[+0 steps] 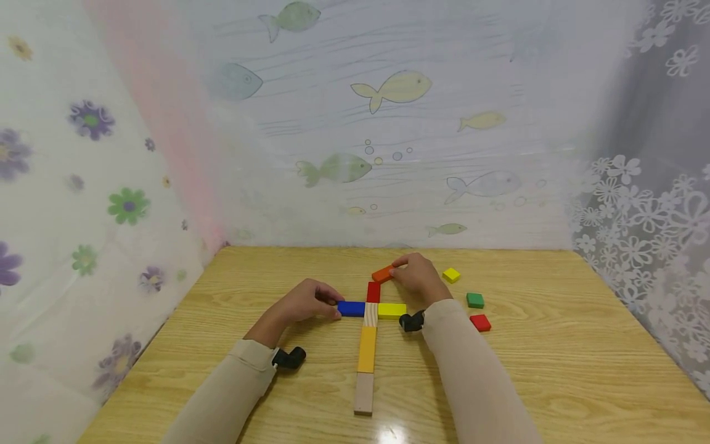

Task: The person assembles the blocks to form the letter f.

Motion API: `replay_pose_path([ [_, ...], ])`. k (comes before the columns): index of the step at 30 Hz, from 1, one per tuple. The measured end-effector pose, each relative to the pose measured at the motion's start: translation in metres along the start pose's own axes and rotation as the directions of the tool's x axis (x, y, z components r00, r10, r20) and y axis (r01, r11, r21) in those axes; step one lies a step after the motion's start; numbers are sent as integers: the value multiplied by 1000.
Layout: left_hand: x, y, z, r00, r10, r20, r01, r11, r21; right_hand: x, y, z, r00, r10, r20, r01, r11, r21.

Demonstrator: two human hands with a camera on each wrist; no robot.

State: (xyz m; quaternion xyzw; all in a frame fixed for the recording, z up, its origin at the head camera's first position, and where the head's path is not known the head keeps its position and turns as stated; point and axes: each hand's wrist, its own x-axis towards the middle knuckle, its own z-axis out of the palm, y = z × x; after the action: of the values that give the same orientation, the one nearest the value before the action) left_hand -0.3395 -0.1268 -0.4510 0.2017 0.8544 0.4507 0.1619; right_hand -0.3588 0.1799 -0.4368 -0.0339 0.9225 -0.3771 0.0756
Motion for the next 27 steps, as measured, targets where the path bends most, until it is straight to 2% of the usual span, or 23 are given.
replay_pose_path([
  [5, 0, 0, 0, 1000, -1, 0, 1, 1000, -1, 3, -1, -1, 999, -37, -6, 37, 999, -36],
  [10, -1, 1, 0, 1000, -6, -1, 6, 1000, -1, 4, -1, -2, 1000, -22, 3, 22, 999, -34],
  [19, -1, 1, 1, 1000, -7, -6, 7, 1000, -10, 10, 8, -10, 993, -103, -50, 91, 974, -208],
  [27, 0, 0, 1, 1000, -4, -1, 4, 1000, -6, 2, 24, -30, 986, -146, -81, 127, 971, -201],
])
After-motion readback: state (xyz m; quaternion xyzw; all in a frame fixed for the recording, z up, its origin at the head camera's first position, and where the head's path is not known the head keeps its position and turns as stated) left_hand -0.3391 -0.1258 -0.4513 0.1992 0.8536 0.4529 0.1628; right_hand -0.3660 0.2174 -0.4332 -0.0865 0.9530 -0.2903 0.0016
